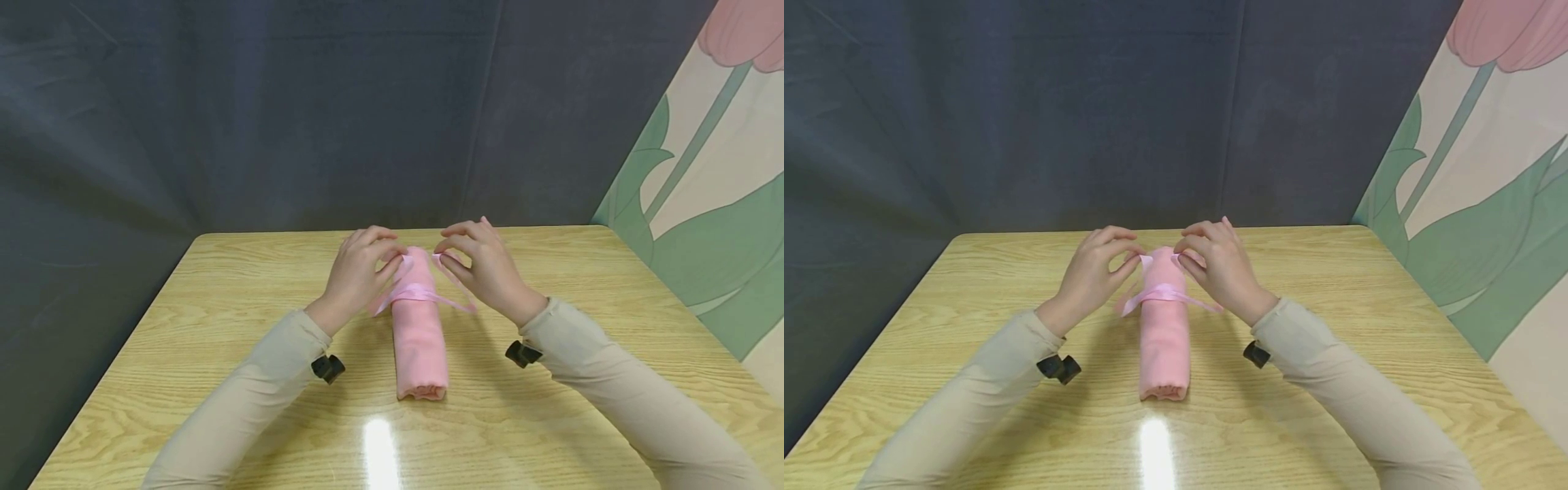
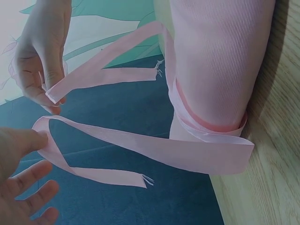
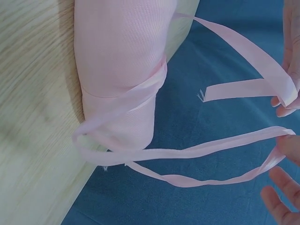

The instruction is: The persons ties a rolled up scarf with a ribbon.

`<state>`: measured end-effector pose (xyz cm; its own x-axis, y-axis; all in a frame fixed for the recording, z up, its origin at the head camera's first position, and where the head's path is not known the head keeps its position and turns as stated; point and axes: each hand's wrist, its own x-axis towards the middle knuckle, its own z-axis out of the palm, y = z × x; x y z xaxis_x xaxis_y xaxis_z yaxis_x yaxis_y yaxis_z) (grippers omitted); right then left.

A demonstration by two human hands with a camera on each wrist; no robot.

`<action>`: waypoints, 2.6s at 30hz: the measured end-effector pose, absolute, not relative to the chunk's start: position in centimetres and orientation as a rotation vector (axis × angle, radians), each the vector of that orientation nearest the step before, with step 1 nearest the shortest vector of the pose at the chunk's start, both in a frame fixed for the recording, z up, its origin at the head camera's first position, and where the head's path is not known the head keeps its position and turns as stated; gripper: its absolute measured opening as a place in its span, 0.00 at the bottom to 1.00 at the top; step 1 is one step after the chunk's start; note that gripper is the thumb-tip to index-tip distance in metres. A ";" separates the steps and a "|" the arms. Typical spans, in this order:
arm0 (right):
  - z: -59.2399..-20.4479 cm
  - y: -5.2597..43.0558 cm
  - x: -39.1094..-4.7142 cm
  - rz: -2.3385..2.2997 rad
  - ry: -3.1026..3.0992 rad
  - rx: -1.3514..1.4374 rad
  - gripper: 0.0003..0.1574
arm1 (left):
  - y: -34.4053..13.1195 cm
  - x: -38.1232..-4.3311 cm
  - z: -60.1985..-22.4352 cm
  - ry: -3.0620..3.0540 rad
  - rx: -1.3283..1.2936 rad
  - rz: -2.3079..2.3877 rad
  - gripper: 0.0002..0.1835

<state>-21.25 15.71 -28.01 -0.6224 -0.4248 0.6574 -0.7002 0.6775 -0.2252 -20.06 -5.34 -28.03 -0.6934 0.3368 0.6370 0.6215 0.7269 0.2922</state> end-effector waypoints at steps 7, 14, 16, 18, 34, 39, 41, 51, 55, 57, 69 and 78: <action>-28.0 15.6 -21.3 0.638 -2.321 0.867 0.05 | -5.2 -20.1 -28.1 -2.362 -0.731 -0.683 0.05; -28.0 15.5 -21.3 0.642 -2.305 0.880 0.05 | -5.0 -20.1 -28.0 -2.363 -0.723 -0.694 0.06; -28.0 15.4 -21.4 0.645 -2.298 0.884 0.06 | -5.0 -20.1 -28.0 -2.361 -0.718 -0.694 0.05; -28.1 15.4 -21.4 0.648 -2.283 0.890 0.06 | -4.9 -20.1 -28.0 -2.355 -0.717 -0.696 0.05; -28.3 15.5 -21.4 0.627 -2.264 0.891 0.06 | -4.8 -20.1 -28.2 -2.343 -0.701 -0.697 0.05; -28.3 15.4 -21.4 0.636 -2.254 0.903 0.05 | -4.7 -20.1 -28.1 -2.351 -0.714 -0.688 0.04; -28.4 15.3 -21.5 0.639 -2.245 0.913 0.05 | -4.7 -20.0 -28.1 -2.362 -0.711 -0.695 0.05; -28.4 15.4 -21.6 0.663 -2.270 0.919 0.06 | -4.6 -20.0 -28.1 -2.413 -0.681 -0.701 0.07; -28.4 15.3 -21.7 0.697 -2.280 0.933 0.07 | -4.6 -20.1 -28.2 -2.427 -0.670 -0.703 0.07; -28.4 15.3 -21.7 0.726 -2.284 0.941 0.07 | -4.6 -20.2 -28.2 -2.427 -0.668 -0.712 0.07; -28.1 15.0 -21.5 0.928 -2.383 0.908 0.11 | -4.6 -20.3 -28.1 -2.391 -0.715 -0.779 0.09; -27.8 15.0 -21.4 1.044 -2.425 0.907 0.13 | -4.4 -20.4 -28.1 -2.333 -0.799 -0.809 0.12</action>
